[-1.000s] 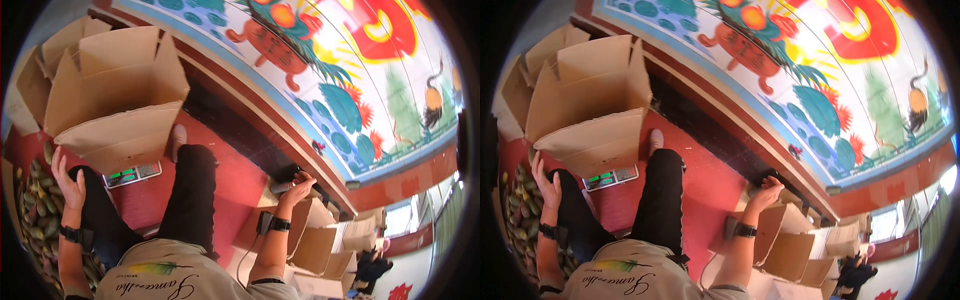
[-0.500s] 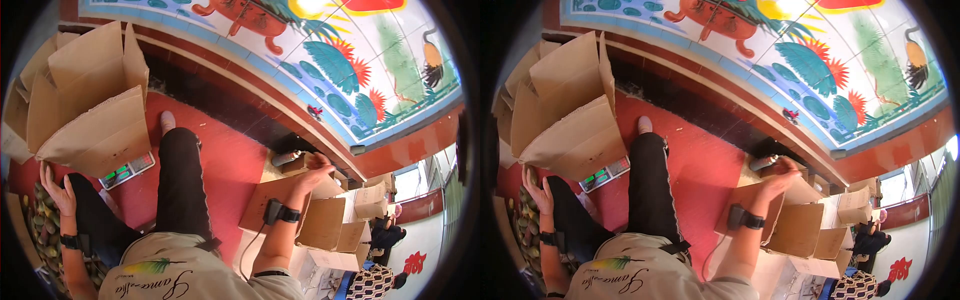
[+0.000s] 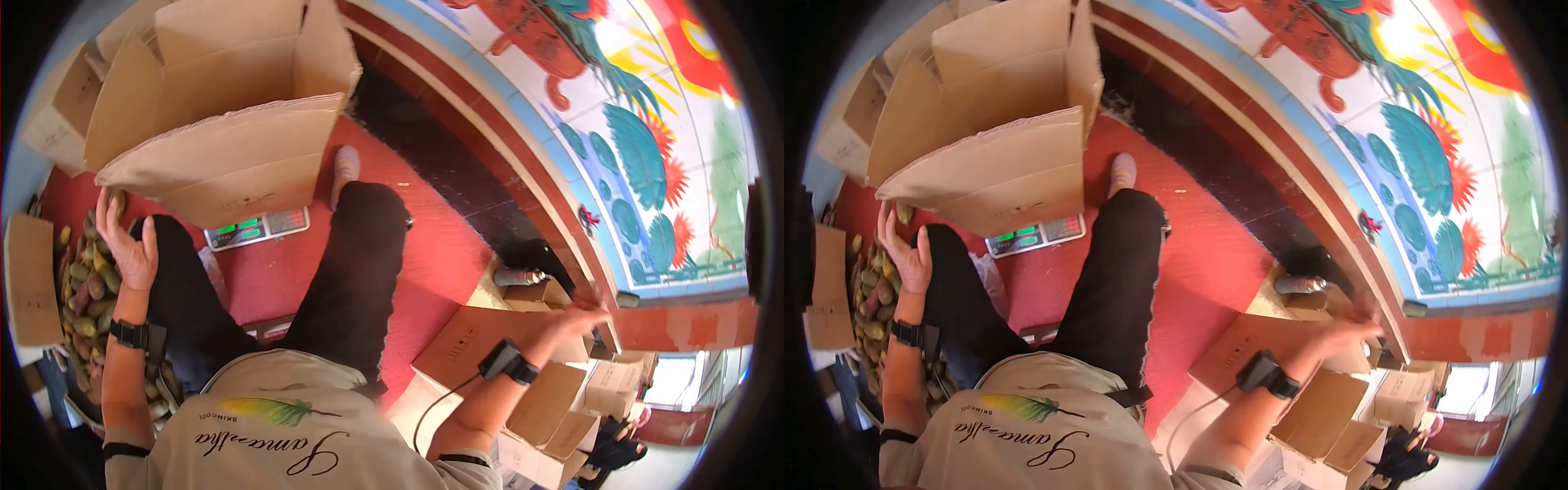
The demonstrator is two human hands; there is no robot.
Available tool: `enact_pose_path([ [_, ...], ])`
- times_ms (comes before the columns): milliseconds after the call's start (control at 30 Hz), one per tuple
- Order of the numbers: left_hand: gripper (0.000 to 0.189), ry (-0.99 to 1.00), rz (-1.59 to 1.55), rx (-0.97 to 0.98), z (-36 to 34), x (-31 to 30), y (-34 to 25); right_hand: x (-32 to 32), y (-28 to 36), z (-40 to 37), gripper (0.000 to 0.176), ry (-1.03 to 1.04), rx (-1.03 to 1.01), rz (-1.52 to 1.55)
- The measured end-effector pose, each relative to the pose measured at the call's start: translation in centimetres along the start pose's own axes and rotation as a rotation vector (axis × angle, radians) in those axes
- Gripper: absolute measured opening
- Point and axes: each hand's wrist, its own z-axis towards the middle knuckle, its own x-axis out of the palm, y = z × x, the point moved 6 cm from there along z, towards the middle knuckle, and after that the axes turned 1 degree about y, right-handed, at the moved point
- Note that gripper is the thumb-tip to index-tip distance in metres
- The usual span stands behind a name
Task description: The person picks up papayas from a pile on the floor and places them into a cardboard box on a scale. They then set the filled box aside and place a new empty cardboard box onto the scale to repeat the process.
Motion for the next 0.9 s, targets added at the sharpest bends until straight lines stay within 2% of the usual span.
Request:
enact_pose_path([
  [33, 0.059, 0.002, 0.011, -0.008, 0.1, -0.1, -0.1, 2.3, 4.9, -1.6, 0.065, -0.011, -0.087, -0.047],
  [67, 0.060, 0.007, 0.025, -0.016, 0.1, -0.1, -0.1, 2.3, 6.4, -0.5, 0.069, -0.010, -0.166, -0.067],
  [100, 0.060, -0.002, 0.009, -0.024, 0.1, 0.0, -0.1, 3.1, 9.2, -0.3, 0.073, 0.080, -0.335, -0.127],
  [133, 0.060, -0.016, -0.002, -0.033, 0.1, 0.0, 0.1, 4.0, 11.7, -0.3, 0.076, 0.026, -0.398, -0.122],
  [167, 0.059, -0.020, -0.025, -0.042, 0.0, 0.0, 0.2, 4.4, 13.2, 0.3, 0.078, 0.058, -0.530, -0.098],
  [200, 0.059, -0.007, -0.021, -0.040, 0.0, 0.1, 0.2, 5.5, 15.6, -0.8, 0.075, 0.004, -0.584, -0.225],
  [267, 0.058, -0.019, -0.006, -0.013, 0.2, 0.1, -0.1, 7.1, 17.7, -1.3, 0.071, -0.023, -0.825, -0.290],
  [300, 0.058, -0.007, -0.011, -0.035, 0.0, 0.1, 0.1, 7.8, 17.7, -1.7, 0.071, -0.016, -0.815, -0.265],
  [367, 0.057, -0.012, -0.074, -0.028, -0.2, 0.3, 0.4, 9.3, 15.9, -1.6, 0.067, 0.079, -0.443, -0.226],
  [400, 0.057, -0.008, -0.097, -0.021, -0.3, 0.3, 0.5, 10.2, 15.5, -2.5, 0.062, 0.133, -0.342, -0.120],
  [467, 0.056, 0.010, -0.048, -0.015, -0.4, -0.1, 0.3, 11.3, 13.5, -4.0, 0.056, 0.283, -0.458, -0.108],
  [533, 0.056, -0.017, -0.075, -0.031, -0.7, -0.7, 0.7, 13.3, 10.6, -7.3, 0.049, 0.419, -0.273, -0.162],
  [600, 0.056, -0.029, -0.089, -0.083, -1.4, -1.6, 1.8, 15.5, 8.6, -11.6, 0.043, 0.629, -0.230, -0.380],
  [667, 0.059, -0.043, -0.062, -0.168, -2.7, -2.6, 3.6, 16.9, 5.2, -14.5, 0.037, 0.821, -0.126, -0.334],
  [733, 0.058, -0.010, -0.002, -0.293, -4.5, -3.6, 5.5, 18.3, 3.7, -17.1, 0.029, 0.913, -0.086, -0.235],
  [767, 0.056, 0.016, 0.032, -0.370, -5.9, -4.0, 6.6, 19.0, 4.4, -18.3, 0.027, 0.962, -0.149, -0.241],
  [867, 0.053, 0.121, 0.040, -0.583, -11.5, -4.5, 10.1, 20.9, 5.8, -19.0, 0.028, 0.933, -0.150, -0.200],
  [900, 0.052, 0.164, 0.099, -0.634, -13.6, -4.6, 10.9, 21.5, 5.4, -18.5, 0.030, 0.937, -0.089, -0.170],
])
